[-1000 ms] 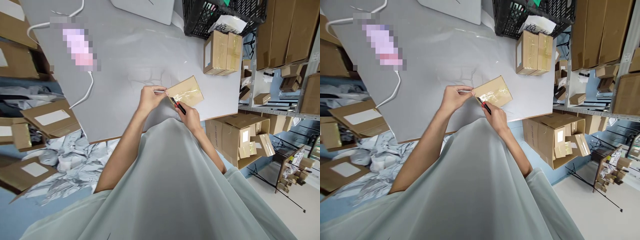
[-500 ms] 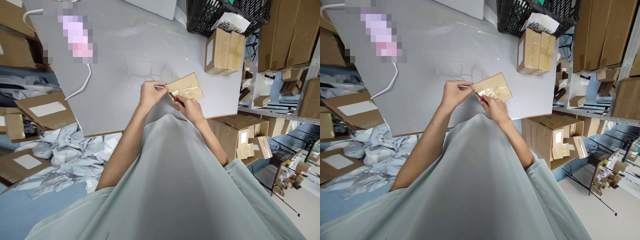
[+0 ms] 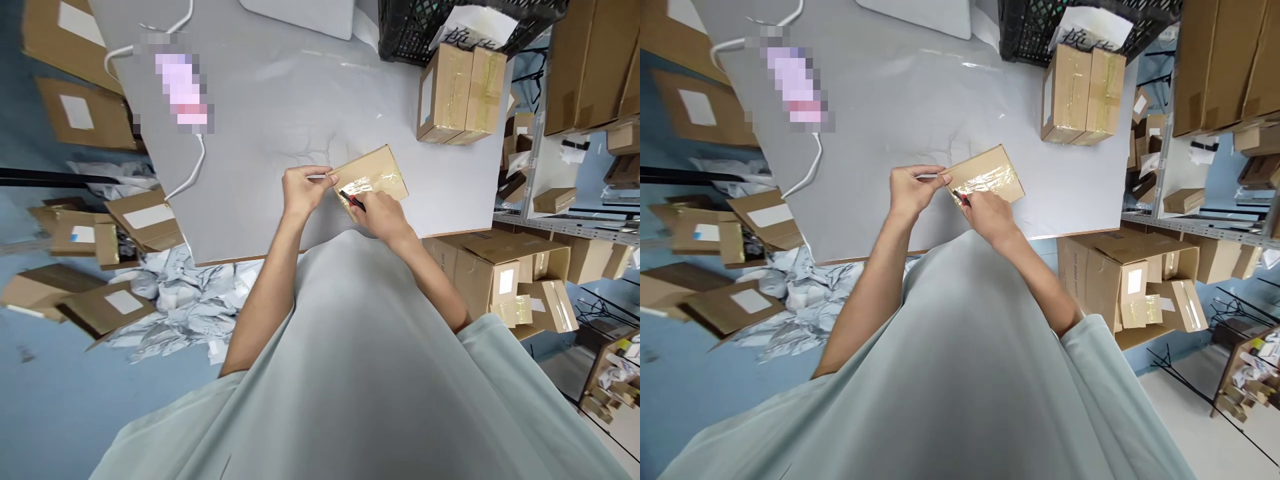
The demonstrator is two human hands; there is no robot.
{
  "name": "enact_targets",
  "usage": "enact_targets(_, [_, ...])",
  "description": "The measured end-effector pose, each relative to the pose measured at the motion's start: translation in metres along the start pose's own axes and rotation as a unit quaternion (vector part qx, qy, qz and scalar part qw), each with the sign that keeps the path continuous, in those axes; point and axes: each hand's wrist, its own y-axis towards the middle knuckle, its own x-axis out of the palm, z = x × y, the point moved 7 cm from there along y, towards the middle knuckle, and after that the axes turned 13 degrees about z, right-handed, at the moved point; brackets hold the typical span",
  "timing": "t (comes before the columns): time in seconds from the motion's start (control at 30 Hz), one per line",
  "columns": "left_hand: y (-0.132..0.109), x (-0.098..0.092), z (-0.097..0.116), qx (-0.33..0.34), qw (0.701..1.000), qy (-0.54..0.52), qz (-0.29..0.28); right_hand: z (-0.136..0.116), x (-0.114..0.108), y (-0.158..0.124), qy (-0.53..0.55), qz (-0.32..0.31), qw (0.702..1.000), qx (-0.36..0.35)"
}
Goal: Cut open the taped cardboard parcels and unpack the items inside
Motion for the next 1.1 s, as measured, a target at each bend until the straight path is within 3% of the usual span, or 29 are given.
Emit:
enact_targets(0.17, [0.001, -0.001, 0.002, 0.013, 0.999, 0.004, 0.029, 0.009, 0.039, -0.033, 0.017, -0.049, 0.998, -0.019])
enact_targets(0.3, [-0.001, -0.001, 0.005, 0.017, 0.999, 0.009, 0.030, 0.018, 0.059, -0.054, 0.020, -0.048, 0.999, 0.003])
enact_targets(0.43, [-0.003, -0.003, 0.008, 0.035, 0.999, 0.015, 0.030, 0.034, 0.041, -0.061, 0.049, -0.010, 0.999, 0.013])
enact_targets(0.63, [-0.013, -0.008, 0.028, 0.106, 0.992, 0.063, 0.033, 0.094, 0.002, -0.054, 0.112, 0.122, 0.980, 0.106])
enact_targets(0.7, [-0.024, 0.004, 0.047, 0.173, 0.979, 0.107, 0.027, 0.110, -0.002, -0.050, 0.118, 0.154, 0.973, 0.128])
enact_targets(0.8, [-0.051, 0.044, 0.074, 0.284, 0.943, 0.170, -0.049, 0.122, -0.002, -0.044, 0.120, 0.182, 0.968, 0.124])
enact_targets(0.93, [-0.080, 0.092, 0.081, 0.345, 0.904, 0.210, -0.143, 0.125, 0.001, -0.039, 0.129, 0.189, 0.969, 0.097])
enact_targets(1.1, [-0.083, 0.097, 0.071, 0.345, 0.904, 0.214, -0.133, 0.122, 0.000, -0.033, 0.076, 0.158, 0.980, 0.097])
